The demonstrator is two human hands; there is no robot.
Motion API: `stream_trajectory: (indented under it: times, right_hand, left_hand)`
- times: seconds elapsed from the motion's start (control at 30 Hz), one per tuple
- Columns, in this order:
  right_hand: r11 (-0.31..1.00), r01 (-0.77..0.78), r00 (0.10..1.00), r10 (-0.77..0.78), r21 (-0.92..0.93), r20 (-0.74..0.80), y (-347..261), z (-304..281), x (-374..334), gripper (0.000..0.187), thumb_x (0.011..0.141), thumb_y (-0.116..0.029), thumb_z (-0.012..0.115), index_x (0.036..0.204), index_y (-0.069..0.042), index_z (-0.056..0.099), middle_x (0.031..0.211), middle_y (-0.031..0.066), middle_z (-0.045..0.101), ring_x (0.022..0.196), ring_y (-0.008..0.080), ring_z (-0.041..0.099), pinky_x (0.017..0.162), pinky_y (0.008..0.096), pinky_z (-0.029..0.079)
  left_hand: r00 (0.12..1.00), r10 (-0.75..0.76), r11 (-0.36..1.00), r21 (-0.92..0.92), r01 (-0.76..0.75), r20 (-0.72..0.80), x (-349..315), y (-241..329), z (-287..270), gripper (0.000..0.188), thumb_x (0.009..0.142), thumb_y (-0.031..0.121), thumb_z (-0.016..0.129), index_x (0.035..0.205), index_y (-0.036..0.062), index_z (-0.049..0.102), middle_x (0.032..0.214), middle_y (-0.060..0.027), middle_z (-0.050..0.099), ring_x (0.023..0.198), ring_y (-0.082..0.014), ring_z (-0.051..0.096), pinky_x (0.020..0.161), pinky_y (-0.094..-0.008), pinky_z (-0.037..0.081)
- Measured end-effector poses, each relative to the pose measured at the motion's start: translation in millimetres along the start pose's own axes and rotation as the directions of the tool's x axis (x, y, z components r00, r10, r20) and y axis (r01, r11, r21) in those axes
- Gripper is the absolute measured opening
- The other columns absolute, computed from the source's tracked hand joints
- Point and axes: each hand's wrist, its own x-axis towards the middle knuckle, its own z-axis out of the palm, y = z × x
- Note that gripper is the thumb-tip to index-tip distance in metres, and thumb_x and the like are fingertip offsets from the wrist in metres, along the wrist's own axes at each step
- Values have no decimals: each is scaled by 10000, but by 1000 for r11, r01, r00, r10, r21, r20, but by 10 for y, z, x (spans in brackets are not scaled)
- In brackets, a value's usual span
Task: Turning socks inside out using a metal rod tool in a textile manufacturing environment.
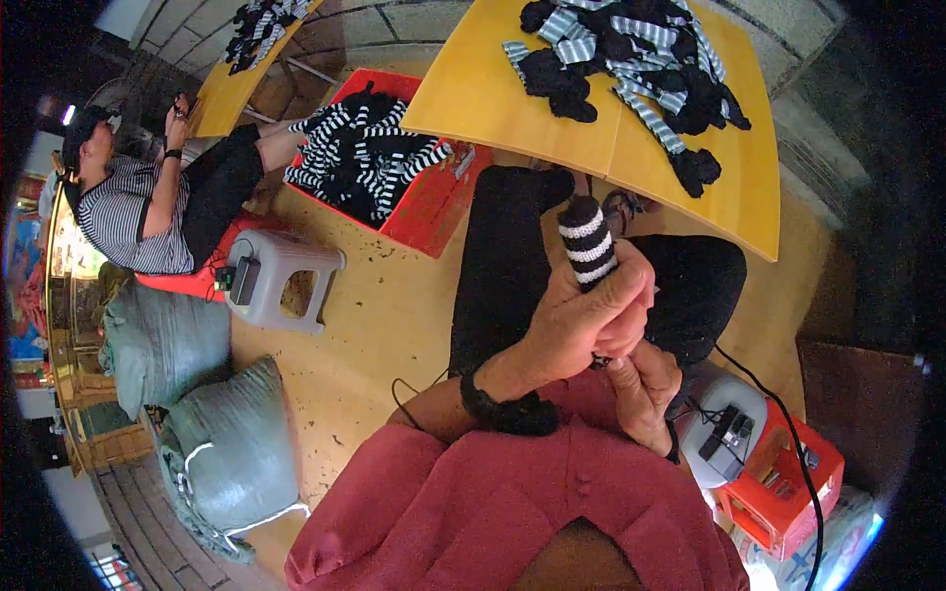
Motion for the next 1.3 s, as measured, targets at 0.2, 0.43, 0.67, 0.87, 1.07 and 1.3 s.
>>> stream_trajectory:
  times: [0.2, 0.43, 0.67, 0.87, 1.07, 1.3]
  right_hand:
    - [964, -177, 984, 172, 201, 43, 74, 23, -48, 109, 850, -50, 556, 910, 24, 609, 680, 33, 570, 582, 85, 510, 514, 232, 389]
    - [937, -268, 960, 240, 226, 140, 19, 36, -156, 275, 859, -51, 547, 1130, -3, 557, 830, 88, 632, 645, 99, 546, 585, 245, 432]
    - [975, -220, 969, 221, -26, 108, 84, -35, -356, 261, 863, -92, 553, 1104, 3, 581, 862, 124, 650, 656, 134, 598, 603, 259, 459]
    - [985, -127, 991, 132, -117, 32, 170, -19, -335, 232, 862, -189, 560, 968, 1, 640, 660, 66, 610, 553, 111, 535, 522, 251, 415]
    - [997, -26, 1000, 26, -78, 10, 256, -10, -368, 152, 805, -80, 595, 920, 18, 612, 625, 124, 567, 501, 229, 560, 477, 310, 417]
    - [999, -52, 998, 52, -13, 27, 122, -11, -262, 121, 810, -88, 601, 736, 1, 565, 553, 94, 489, 453, 200, 486, 441, 309, 367]
  left_hand:
    - [960, 241, 957, 201, -210, -145, 110, 178, 83, 241, 905, 266, 536, 873, 35, 475, 623, -28, 476, 431, -102, 426, 426, -228, 375]
    - [981, 187, 980, -60, -190, -54, 158, 450, -70, 181, 905, 263, 534, 885, 93, 474, 650, -29, 462, 435, -102, 402, 407, -244, 343]
    - [971, 236, 972, 7, -235, -42, 199, 537, -93, 138, 899, 215, 550, 872, 95, 488, 591, -6, 428, 389, -71, 327, 368, -230, 290]
    - [979, 191, 981, -19, -193, -77, 164, 371, -12, 139, 858, 153, 610, 881, 84, 491, 521, 21, 386, 372, -46, 283, 347, -211, 236]
    - [980, 192, 981, 8, -192, -51, 76, 215, 92, 143, 901, 190, 545, 976, 105, 459, 545, 30, 337, 407, -40, 238, 377, -210, 208]
    - [961, 257, 957, -112, -267, -99, 12, 130, 119, 161, 886, 168, 571, 977, 106, 453, 552, 23, 365, 412, -44, 265, 363, -209, 225]
